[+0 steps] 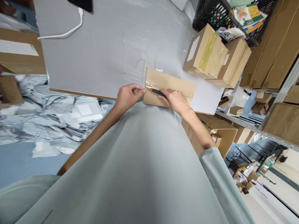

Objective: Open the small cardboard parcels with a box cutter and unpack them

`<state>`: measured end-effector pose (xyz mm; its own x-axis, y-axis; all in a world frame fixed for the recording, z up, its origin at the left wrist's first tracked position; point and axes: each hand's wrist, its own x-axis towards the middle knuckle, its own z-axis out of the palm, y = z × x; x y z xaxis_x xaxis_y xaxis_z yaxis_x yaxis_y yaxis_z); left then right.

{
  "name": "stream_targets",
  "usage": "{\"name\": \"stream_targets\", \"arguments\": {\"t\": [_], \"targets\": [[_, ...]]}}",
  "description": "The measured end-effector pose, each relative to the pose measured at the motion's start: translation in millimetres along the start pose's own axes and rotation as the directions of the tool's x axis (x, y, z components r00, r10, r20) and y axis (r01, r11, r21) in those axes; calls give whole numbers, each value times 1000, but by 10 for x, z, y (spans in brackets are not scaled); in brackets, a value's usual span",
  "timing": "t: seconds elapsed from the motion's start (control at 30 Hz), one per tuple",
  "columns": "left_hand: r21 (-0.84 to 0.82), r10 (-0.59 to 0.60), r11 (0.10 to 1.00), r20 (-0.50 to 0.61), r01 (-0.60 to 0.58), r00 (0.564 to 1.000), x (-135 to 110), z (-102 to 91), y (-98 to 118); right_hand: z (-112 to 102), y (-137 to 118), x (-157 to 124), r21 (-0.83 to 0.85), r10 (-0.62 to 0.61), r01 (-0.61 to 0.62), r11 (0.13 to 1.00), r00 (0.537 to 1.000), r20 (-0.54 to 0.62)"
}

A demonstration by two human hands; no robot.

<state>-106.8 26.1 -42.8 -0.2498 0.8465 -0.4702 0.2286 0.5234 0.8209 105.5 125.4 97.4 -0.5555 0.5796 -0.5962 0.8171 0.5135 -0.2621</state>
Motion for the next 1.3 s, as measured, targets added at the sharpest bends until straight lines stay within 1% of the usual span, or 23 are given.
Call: {"name": "stream_targets", "arguments": {"t": [0.13,0.3,0.47,0.57,0.73,0.87,1.0,1.1,1.3], "targets": [[-26,-10,1000,22,11,1000,59,59,-85,-61,-47,4,-102,27,-25,995,999,20],[-123,11,992,73,-2,997,113,175,-244,-102,-88,9,-140,20,-15,990,999,39],[-158,23,987,99,-7,995,125,229,-325,-135,-137,43,-208,30,-18,978,998,55],[-166,40,986,125,-19,991,134,240,-335,-174,-188,70,-243,44,-23,970,996,82],[-164,63,986,122,-42,991,129,257,-344,-233,-308,135,-264,72,-39,964,990,118],[-180,89,981,118,-67,989,111,246,-334,-291,-426,193,-303,73,-27,953,987,143],[-177,39,984,152,-12,988,102,223,-300,-404,-500,203,-359,93,-19,933,977,190],[-183,13,983,166,17,986,96,223,-285,-464,-491,171,-389,114,-20,921,969,220],[-213,69,977,191,-27,979,37,230,-258,-449,-329,69,-366,102,-12,931,969,227]]}}
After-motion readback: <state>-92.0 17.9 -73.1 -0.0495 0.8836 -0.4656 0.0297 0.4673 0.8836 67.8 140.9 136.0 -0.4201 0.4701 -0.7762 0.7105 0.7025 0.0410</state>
